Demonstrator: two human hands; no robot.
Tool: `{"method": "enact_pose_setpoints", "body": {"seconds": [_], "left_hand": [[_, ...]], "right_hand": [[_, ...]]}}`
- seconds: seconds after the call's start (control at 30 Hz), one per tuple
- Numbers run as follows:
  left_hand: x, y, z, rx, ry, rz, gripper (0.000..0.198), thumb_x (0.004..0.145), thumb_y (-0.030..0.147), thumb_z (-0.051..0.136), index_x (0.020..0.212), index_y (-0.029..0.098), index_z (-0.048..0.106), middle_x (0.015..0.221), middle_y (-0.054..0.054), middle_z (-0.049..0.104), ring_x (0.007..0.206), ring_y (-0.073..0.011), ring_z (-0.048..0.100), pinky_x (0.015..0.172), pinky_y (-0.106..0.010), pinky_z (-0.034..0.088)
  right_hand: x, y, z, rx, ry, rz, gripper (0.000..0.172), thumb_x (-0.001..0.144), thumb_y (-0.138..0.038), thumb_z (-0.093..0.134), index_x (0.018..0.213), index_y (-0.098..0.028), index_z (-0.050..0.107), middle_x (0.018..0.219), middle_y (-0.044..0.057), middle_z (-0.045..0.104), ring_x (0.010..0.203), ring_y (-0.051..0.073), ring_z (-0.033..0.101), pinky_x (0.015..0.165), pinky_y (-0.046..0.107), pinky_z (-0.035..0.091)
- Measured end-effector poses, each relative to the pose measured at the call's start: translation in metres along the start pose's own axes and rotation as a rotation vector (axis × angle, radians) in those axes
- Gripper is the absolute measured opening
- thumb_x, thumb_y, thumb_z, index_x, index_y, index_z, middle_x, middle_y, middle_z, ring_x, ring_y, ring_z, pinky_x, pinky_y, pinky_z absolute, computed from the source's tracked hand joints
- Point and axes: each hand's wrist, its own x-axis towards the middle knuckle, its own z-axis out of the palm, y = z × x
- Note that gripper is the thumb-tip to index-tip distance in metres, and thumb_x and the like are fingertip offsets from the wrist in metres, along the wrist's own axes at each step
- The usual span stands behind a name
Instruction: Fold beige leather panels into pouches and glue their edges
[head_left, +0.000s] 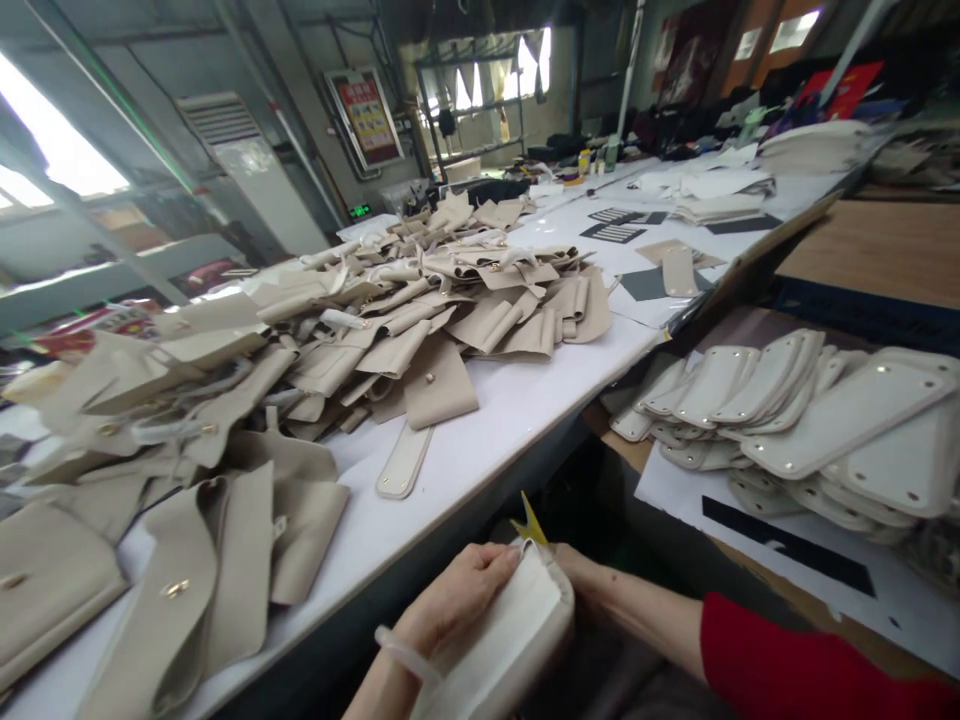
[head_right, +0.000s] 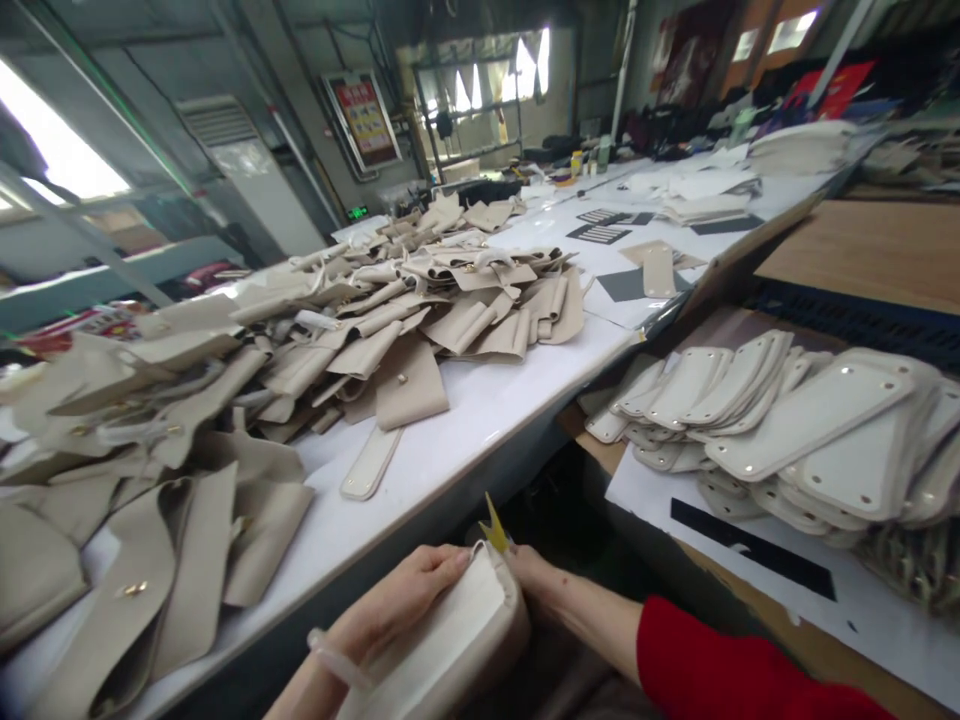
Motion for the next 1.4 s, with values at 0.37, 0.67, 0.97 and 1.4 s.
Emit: {"method": "enact_pose_setpoints", "body": {"seconds": [0.37,0.67,0.97,1.4], "left_hand": [[0.007,-0.008,-0.002,-0.215,0.021,-0.059,0.054,0.077,0.066,0.062,0.064,0.014,0.067,0.054,0.004,0.04,0.053,-0.0092,0.026,0.051,-0.025,0.025],[0.001,-0.002,-0.007,-0.108,0.175,-0.015,0.079,0.082,0.049,0.065,0.151,0.023,0.037,0.071,0.004,0.056,0.061,-0.0123,0.044,0.058,-0.023,0.036],[-0.009,0.006,-0.008,-0.022,0.193,0.165,0.049,0.09,0.041,0.056,0.138,0.033,0.055,0.116,0.003,0.072,0.102,-0.0242,0.064,0.091,-0.031,0.047],[-0.009,0.006,-0.005,0.178,0.186,0.162,0.04,0.095,0.042,0.049,0.132,0.032,0.061,0.11,0.0,0.074,0.094,-0.0224,0.067,0.083,-0.028,0.048]], "right_hand": [[-0.004,-0.097,-0.102,-0.691,-0.595,0.142,0.056,0.089,-0.072,0.041,0.1,-0.019,0.057,0.05,-0.003,0.057,0.034,0.014,0.049,0.034,0.022,0.037],[0.042,-0.131,-0.055,-1.268,-0.436,-0.609,0.047,0.097,-0.051,0.043,0.068,-0.018,0.057,0.069,0.006,0.064,0.067,0.018,0.054,0.064,0.03,0.027],[0.055,-0.146,-0.031,-1.527,-0.574,-0.954,0.053,0.102,-0.048,0.038,0.068,-0.017,0.062,0.067,0.009,0.07,0.058,0.016,0.055,0.058,0.034,0.012],[0.053,-0.132,-0.03,-1.653,-0.568,-0.994,0.053,0.104,-0.045,0.031,0.072,-0.018,0.063,0.068,0.007,0.071,0.06,0.018,0.064,0.055,0.033,0.011]]}}
